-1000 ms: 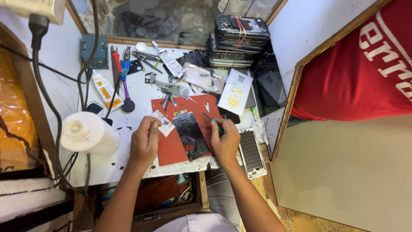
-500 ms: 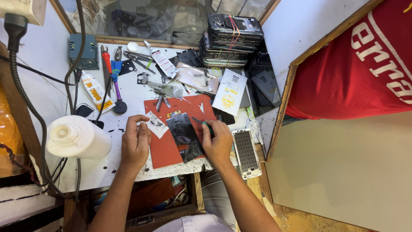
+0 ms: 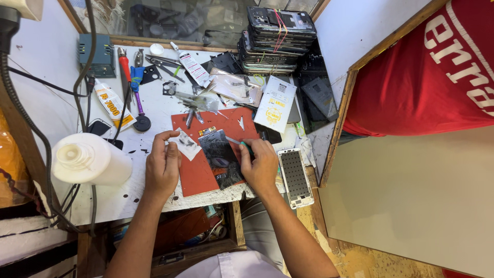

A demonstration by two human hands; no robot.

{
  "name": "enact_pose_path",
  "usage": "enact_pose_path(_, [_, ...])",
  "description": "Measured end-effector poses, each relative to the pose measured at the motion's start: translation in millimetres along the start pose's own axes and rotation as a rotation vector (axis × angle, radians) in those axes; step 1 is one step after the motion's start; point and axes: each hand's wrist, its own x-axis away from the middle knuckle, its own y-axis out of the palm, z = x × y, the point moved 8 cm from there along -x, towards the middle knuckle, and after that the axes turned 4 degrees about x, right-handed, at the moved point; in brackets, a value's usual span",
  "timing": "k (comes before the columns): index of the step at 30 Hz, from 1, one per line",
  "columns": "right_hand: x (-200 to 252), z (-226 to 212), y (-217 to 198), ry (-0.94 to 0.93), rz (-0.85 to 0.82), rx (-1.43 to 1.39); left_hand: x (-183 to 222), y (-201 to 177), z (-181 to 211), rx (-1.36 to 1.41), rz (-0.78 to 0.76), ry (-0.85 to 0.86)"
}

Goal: The person is cleaning and removing residue from a mobile phone screen assembly using a small tool and their hands at a workbench. They scrape the edges and surface of the component while moving small fragments aside.

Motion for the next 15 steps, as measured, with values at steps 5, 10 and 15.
enact_pose_path(5, [1.3, -0.9, -0.8, -0.008, 0.001, -0.002, 1.0, 1.0, -0.5, 0.019, -0.008, 0.002])
enact_pose_path(10, [1.1, -0.4, -0.5, -0.017, 0.007, -0.003, 0.7, 1.0, -3.0, 0.028, -0.006, 0.005])
enact_pose_path(15, [1.6, -1.9, -1.8, -0.044, 0.025, -0.004, 1.1, 0.9, -5.0, 0.039, -0.002, 0.031])
